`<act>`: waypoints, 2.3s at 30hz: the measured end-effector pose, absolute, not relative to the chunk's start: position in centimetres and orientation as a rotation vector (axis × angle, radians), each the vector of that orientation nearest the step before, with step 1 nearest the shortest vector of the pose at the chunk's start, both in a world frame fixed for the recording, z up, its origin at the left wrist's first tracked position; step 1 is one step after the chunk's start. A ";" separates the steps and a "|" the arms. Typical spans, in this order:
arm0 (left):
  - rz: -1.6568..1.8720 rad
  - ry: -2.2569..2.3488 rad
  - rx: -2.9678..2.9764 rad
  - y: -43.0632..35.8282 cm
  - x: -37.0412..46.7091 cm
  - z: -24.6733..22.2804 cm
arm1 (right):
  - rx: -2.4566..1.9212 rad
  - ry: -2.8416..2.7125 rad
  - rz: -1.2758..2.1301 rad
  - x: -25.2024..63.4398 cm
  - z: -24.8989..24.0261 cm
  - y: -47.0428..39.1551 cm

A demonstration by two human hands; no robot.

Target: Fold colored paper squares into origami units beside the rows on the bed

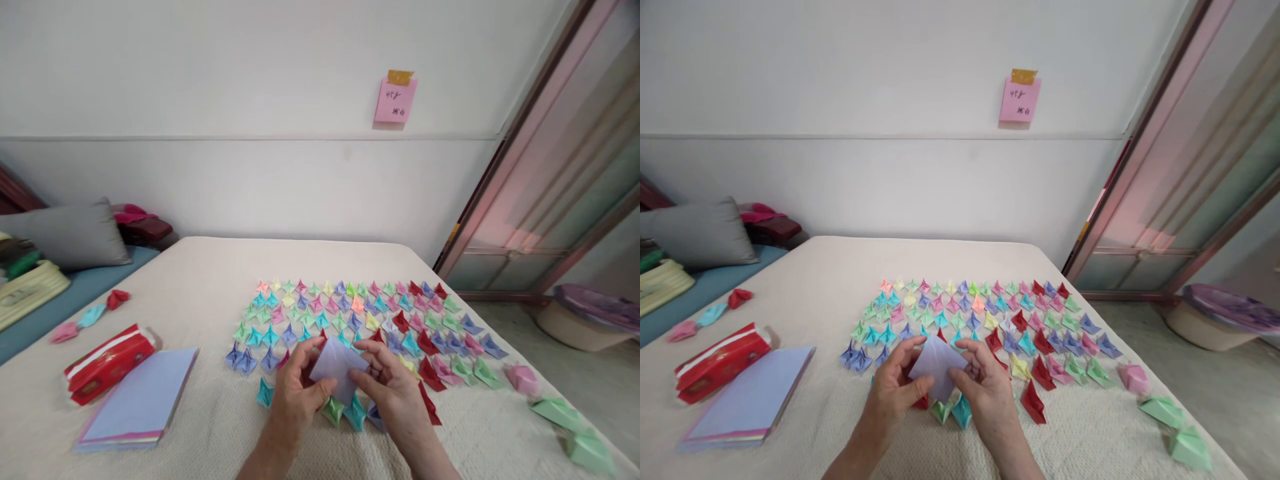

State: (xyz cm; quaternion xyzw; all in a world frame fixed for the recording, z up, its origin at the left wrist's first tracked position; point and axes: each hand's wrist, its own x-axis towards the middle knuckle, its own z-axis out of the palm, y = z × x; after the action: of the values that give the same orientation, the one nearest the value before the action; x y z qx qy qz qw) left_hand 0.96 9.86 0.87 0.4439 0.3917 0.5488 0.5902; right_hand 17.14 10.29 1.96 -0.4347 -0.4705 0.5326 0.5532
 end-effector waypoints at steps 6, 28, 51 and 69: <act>1.299 0.941 1.093 9.7 0.9 1.0 | -1.035 -1.131 1.208 17.1 1.9 10.0; 1.401 1.008 1.259 9.1 0.7 1.5 | -1.034 -1.431 0.901 17.3 1.3 9.8; 1.085 0.870 1.016 9.9 0.5 1.1 | -1.058 -1.236 1.431 17.1 1.2 10.2; 1.141 0.976 1.142 9.8 -0.1 0.2 | -1.118 -1.032 1.450 17.6 1.5 10.0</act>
State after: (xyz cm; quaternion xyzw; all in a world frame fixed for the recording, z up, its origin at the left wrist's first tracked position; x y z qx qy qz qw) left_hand -0.09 9.84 0.23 0.4900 0.4187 0.4897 0.5872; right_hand 17.59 10.02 1.45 -0.4616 -0.4262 0.5987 0.4968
